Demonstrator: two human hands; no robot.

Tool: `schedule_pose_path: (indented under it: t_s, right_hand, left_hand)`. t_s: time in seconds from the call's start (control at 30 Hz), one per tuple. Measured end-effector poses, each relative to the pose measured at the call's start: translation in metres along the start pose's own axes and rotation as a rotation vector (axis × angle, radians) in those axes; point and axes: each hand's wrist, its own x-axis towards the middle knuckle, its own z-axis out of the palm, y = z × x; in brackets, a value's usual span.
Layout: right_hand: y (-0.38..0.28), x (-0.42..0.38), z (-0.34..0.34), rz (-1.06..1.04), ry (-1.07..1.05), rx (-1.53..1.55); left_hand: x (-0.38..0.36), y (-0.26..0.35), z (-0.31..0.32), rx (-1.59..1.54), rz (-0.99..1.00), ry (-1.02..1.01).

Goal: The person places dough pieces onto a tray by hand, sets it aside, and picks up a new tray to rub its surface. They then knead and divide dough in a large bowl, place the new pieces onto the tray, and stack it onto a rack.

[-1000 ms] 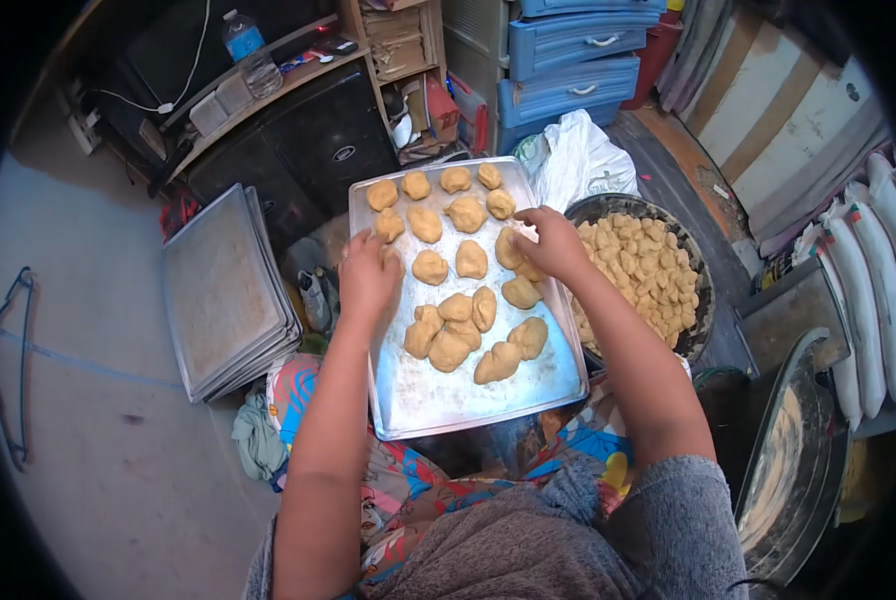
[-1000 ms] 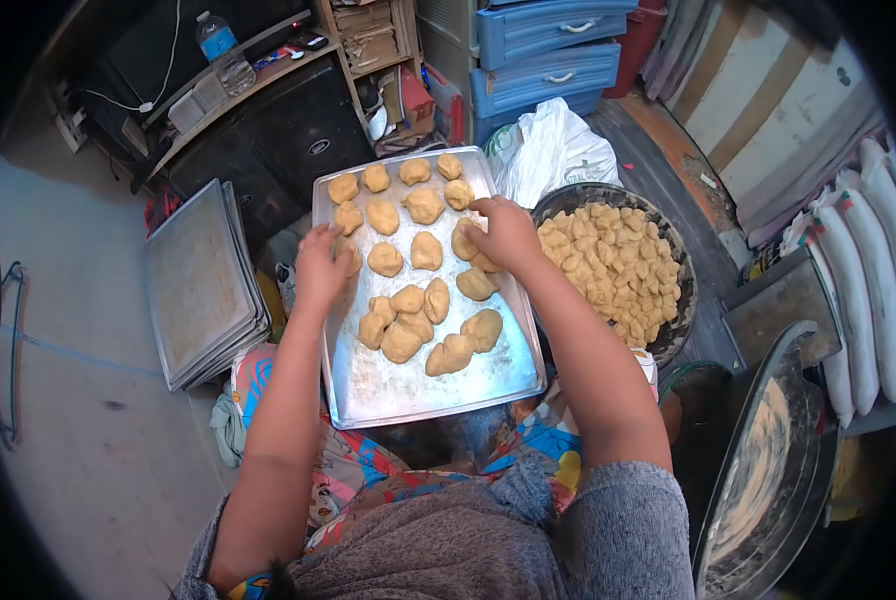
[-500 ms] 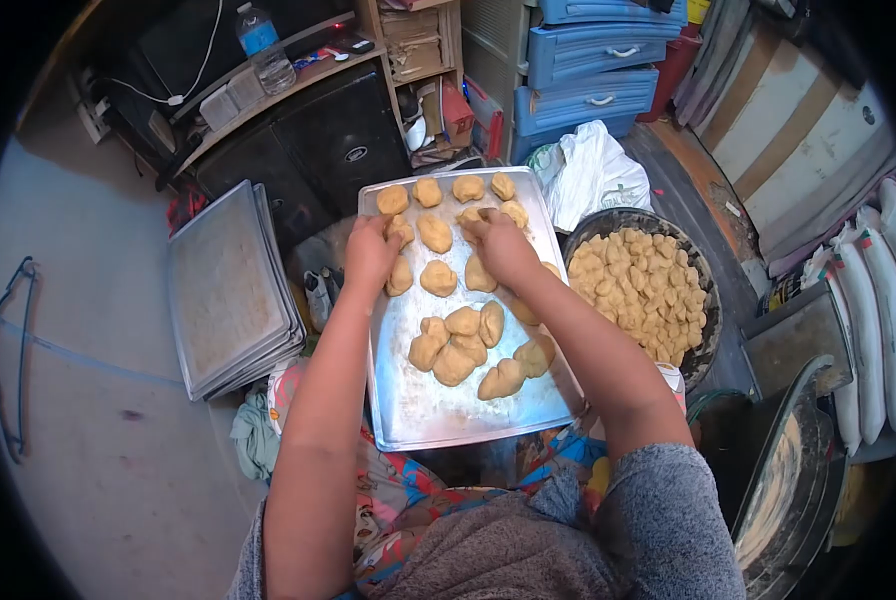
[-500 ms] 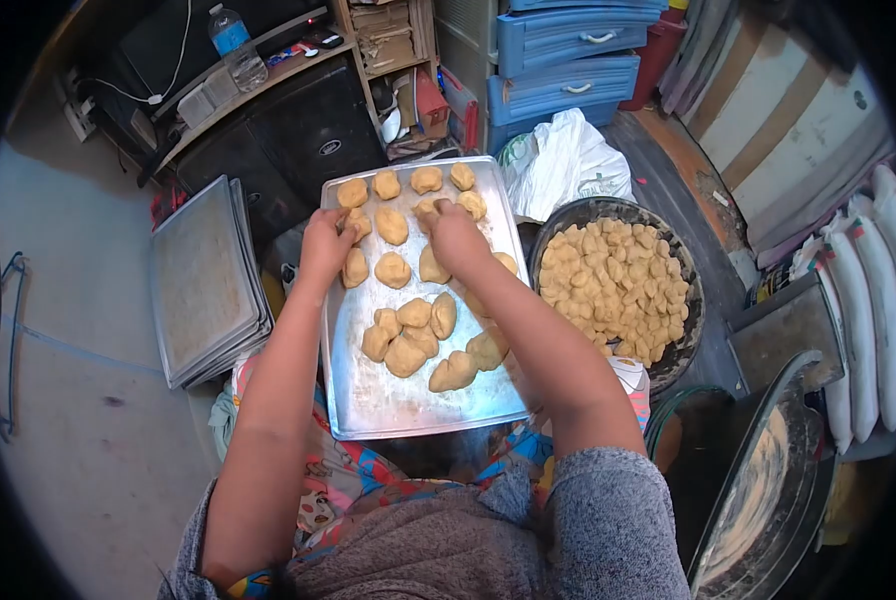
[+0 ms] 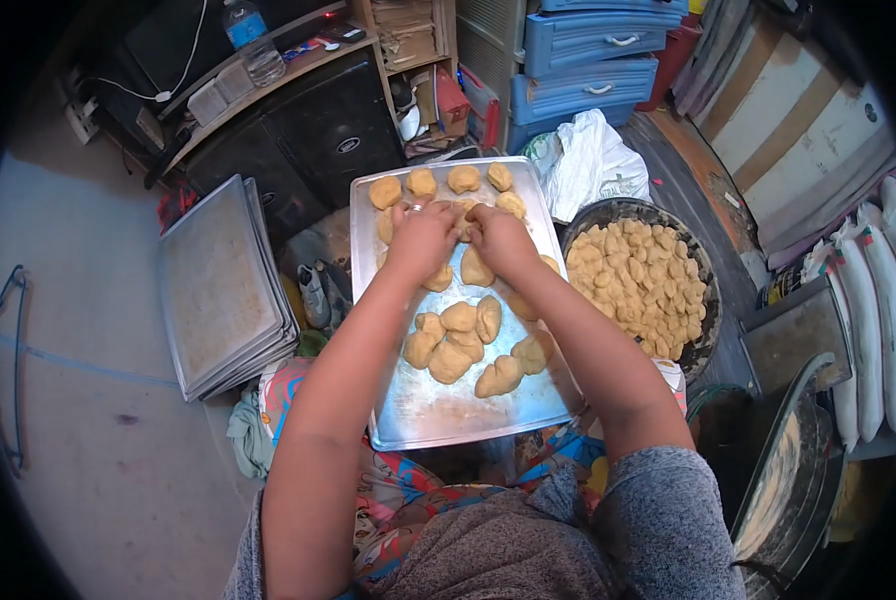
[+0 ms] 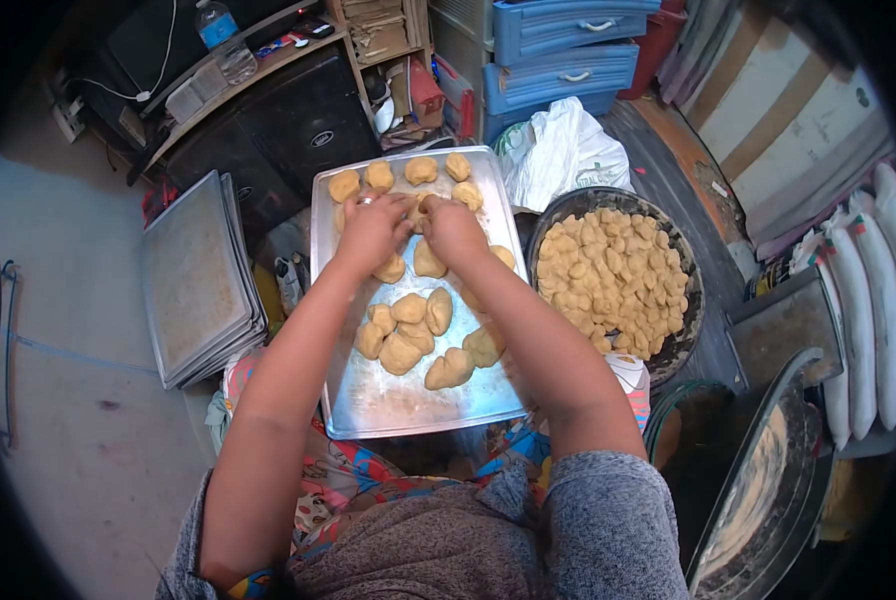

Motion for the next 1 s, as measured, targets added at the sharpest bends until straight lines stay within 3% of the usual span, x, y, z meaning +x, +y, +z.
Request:
schedule_pose_path:
  t_s: [0.17,0.23,0.3,0.37,0.57,0.63,0.7,0.77,0.8,0.87,1.0]
  right_hand:
    - [0.005,0.009,-0.028,0.177,-0.006,0.043]
    - [0.020,0.010,-0.035,0.036,0.228,-0.164]
    - [0.036,0.009,-0.029,0.035,0.229,-0.164]
    - [0.046,0.007,-0.024,0.065,0.068,-0.034]
    - [0.047,0.010,-0.017,0.087,0.087,-0.021]
    - [0.044,0.007,-0.016,0.066,0.092,-0.028]
    - [0.042,0.005,-0.017,0.042,0.096,-0.032]
    - [0.041,0.006,-0.022,0.043,0.072,-0.010]
    - [0.038,0.007,-0.027,0.037,0.070,-0.009]
    - [0.034,0.008,-0.041,0.152,0.050,-0.083]
    - [0.028,0.006,-0.059,0.356,-0.177,-0.147]
  left_hand:
    - [0.009,0.010,0.006,0.026,0.022,-0.082]
    - [0.011,0.014,0.005,0.068,-0.023,-0.126]
    - [0.011,0.016,0.005,0.075,-0.033,-0.128]
    - [0.011,0.016,0.004,0.086,-0.046,-0.127]
    - [0.007,0.016,-0.010,0.082,-0.096,-0.120]
    - [0.002,0.010,-0.017,0.048,-0.232,0.050]
    - [-0.002,0.007,-0.024,0.072,-0.249,0.051]
    - [-0.004,0.009,-0.036,0.146,-0.362,-0.143]
    - [-0.004,0.009,-0.036,0.149,-0.366,-0.140]
    - [0.001,0.008,-0.034,0.162,-0.352,-0.320]
    - [-0.004,-0.001,-0.017,0.119,-0.261,-0.219]
